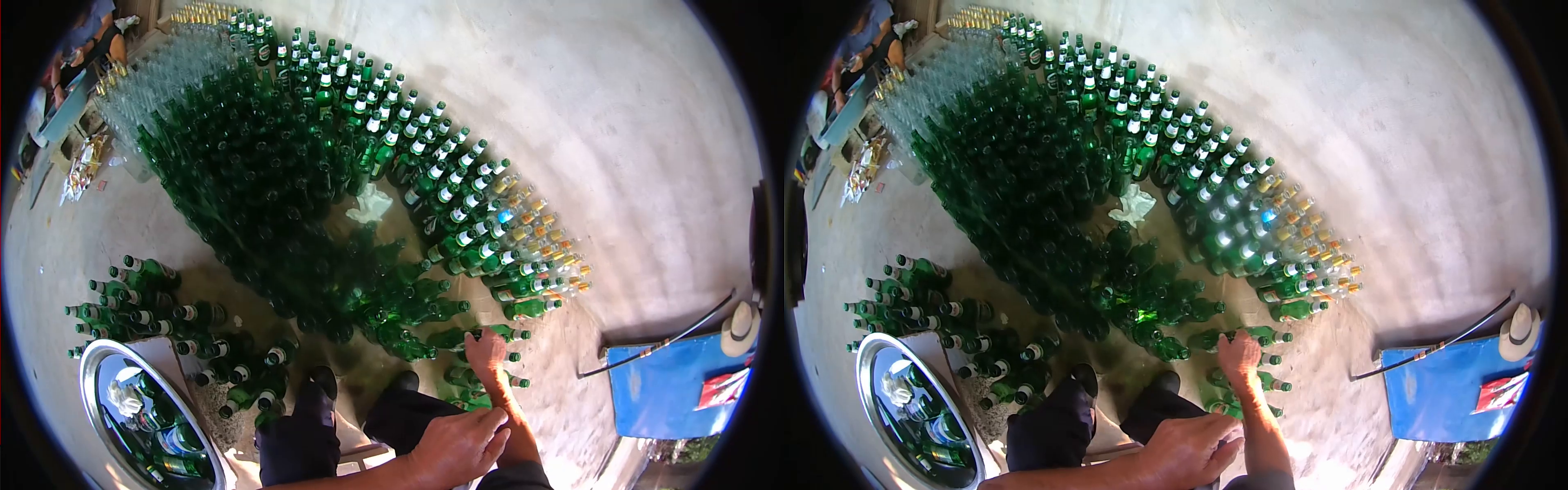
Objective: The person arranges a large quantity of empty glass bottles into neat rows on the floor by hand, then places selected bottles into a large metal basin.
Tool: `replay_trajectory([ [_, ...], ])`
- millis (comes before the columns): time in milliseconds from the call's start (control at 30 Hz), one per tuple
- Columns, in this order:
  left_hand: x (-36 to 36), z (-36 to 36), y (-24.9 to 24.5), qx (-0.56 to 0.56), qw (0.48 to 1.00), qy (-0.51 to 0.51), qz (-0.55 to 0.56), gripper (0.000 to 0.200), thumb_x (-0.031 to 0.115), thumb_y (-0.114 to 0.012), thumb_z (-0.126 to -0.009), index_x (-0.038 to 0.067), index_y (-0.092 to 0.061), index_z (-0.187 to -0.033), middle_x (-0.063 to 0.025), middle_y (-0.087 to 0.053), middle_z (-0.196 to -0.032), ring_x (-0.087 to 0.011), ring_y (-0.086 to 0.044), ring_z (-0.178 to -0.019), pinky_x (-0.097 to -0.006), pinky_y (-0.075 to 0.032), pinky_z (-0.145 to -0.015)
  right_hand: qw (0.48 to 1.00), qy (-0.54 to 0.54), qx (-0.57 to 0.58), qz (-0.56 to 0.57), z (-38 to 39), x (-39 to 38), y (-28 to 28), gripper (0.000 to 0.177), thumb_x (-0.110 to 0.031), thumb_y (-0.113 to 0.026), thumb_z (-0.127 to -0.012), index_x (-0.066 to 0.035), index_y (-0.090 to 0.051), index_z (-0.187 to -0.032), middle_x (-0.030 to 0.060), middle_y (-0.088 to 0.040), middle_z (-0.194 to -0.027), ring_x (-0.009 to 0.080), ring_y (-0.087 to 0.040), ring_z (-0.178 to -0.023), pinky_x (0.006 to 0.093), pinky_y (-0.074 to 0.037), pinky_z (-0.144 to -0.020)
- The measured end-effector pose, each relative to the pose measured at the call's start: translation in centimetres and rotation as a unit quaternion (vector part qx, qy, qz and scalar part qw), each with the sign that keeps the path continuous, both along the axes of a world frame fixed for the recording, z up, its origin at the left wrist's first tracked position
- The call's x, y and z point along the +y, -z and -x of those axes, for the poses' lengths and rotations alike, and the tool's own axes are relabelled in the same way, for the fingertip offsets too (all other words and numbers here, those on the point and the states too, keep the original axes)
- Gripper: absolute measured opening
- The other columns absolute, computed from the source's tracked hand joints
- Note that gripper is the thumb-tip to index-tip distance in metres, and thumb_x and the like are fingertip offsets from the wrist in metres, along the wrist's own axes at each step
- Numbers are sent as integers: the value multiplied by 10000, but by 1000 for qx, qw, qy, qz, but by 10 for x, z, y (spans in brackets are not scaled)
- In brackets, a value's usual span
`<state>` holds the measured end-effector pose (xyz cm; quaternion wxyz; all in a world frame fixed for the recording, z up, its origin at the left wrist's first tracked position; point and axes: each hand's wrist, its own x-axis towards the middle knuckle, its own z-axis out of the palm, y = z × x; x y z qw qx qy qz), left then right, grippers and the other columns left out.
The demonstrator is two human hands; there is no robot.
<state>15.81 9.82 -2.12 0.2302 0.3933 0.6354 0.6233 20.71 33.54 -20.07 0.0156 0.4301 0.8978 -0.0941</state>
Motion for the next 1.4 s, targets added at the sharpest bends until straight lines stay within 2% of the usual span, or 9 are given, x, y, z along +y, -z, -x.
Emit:
replay_trajectory([
  [200,10,10,6,-25,1000,5,14,168,195,-617,-905,39,-601,-966,-166,-635,-786,-377,-651,-720,-459,-527,-635,998,41,44,-37,10,28,-30,356,-313,-720,-813,35,-649,-819,265,-672,-799,467,-652,-804,542,-495,-756],
  [267,16,6,19,10,1000,-6,25,240,179,-635,-914,1,-588,-1068,-125,-661,-824,-309,-667,-665,-406,-532,-566,997,49,49,-41,19,32,-36,350,-301,-716,-820,43,-649,-819,271,-668,-805,471,-648,-807,546,-487,-759],
  [700,28,17,20,-13,999,8,32,192,172,-629,-924,7,-596,-1016,-139,-673,-797,-285,-653,-612,-379,-515,-538,989,18,119,-81,60,55,-43,319,-266,-713,-856,44,-652,-902,268,-678,-780,461,-663,-768,522,-504,-728],
  [767,26,22,11,-96,994,16,45,166,200,-613,-908,42,-603,-959,-182,-638,-788,-387,-655,-738,-467,-519,-635,987,-1,136,-81,69,51,-56,305,-254,-718,-856,39,-652,-910,258,-677,-762,452,-665,-746,516,-508,-708],
  [900,25,26,13,-149,988,-2,47,161,200,-601,-916,41,-607,-944,-200,-642,-798,-391,-661,-748,-450,-520,-635,985,-46,148,-70,99,42,-81,304,-241,-739,-846,34,-657,-945,220,-662,-685,422,-665,-681,495,-511,-660],
  [1000,26,30,18,-199,978,-17,67,150,184,-610,-923,35,-607,-933,-177,-645,-782,-300,-678,-697,-394,-514,-617,980,-77,171,-70,126,41,-83,299,-227,-746,-843,29,-658,-970,195,-653,-654,403,-663,-646,479,-514,-634],
  [1067,27,39,11,-357,931,-27,67,74,105,-616,-930,34,-605,-915,-83,-621,-747,-153,-625,-681,-318,-490,-628,967,-112,225,-39,148,38,-83,286,-214,-749,-841,26,-654,-964,189,-655,-657,398,-663,-633,468,-517,-614],
  [1167,33,40,19,-466,883,-63,-10,30,25,-607,-935,37,-599,-908,2,-574,-767,-77,-547,-703,-265,-464,-648,955,-154,250,-39,184,32,-75,270,-199,-746,-840,27,-648,-951,190,-655,-661,396,-664,-626,462,-520,-596],
  [1400,29,63,11,-506,855,-109,-33,38,5,-574,-957,38,-593,-958,8,-565,-839,-63,-517,-687,-234,-442,-635,937,-219,272,-4,278,2,-42,289,-235,-737,-845,28,-655,-933,194,-640,-638,387,-651,-603,469,-517,-593],
])
